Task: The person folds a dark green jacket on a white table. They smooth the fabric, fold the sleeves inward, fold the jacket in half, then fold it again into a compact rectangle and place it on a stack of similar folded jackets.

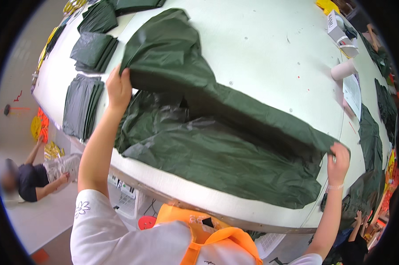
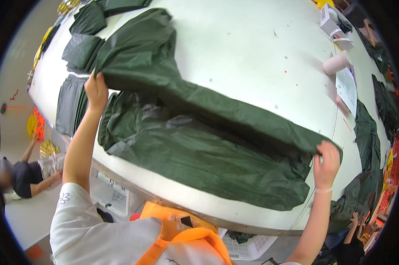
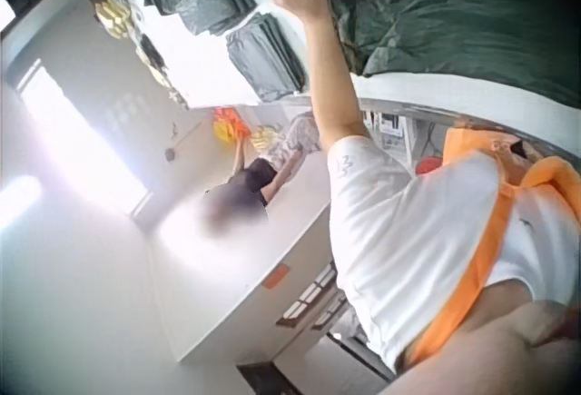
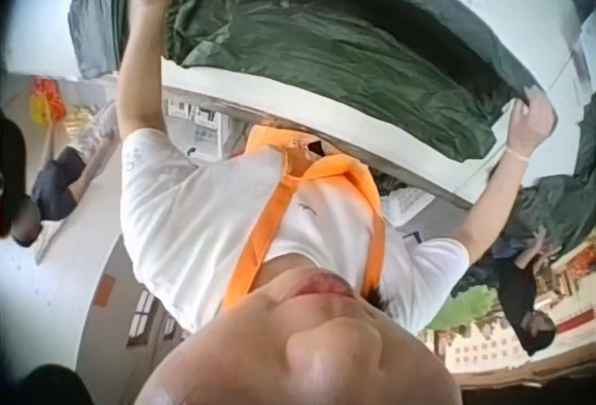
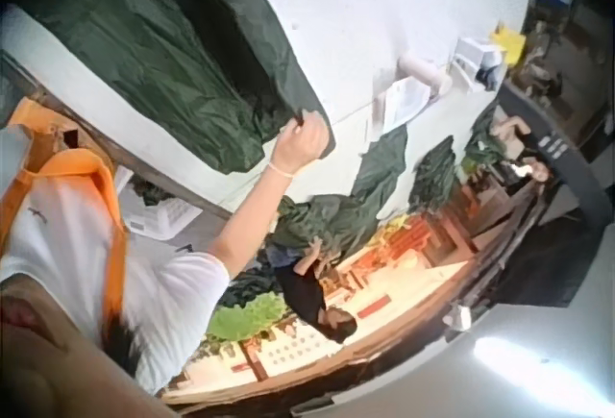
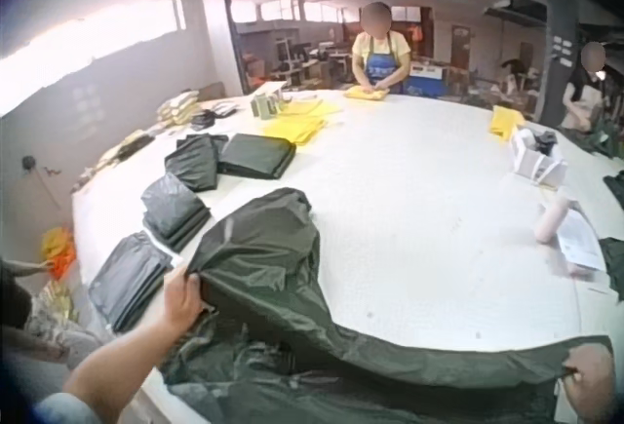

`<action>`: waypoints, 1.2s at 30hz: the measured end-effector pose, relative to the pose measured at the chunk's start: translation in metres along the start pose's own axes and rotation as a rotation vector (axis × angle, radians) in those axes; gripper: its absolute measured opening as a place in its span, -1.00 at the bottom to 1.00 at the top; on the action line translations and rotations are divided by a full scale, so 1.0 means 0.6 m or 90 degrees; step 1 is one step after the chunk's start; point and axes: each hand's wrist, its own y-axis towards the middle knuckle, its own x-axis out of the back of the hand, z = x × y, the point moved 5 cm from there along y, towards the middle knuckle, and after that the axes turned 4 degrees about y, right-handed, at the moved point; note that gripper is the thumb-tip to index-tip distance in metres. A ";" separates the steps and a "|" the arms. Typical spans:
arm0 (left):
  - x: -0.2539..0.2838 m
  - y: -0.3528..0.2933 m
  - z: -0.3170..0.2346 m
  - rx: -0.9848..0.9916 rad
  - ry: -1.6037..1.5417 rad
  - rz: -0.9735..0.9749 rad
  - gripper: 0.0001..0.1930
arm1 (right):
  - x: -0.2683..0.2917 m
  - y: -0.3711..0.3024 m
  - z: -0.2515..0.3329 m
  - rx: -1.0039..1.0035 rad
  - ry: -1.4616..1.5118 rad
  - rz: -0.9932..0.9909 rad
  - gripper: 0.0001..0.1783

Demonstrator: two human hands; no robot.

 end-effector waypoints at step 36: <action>0.053 -0.515 -0.044 -0.052 -0.064 0.393 -0.76 | -0.149 -0.170 0.189 -0.178 0.090 1.000 -0.45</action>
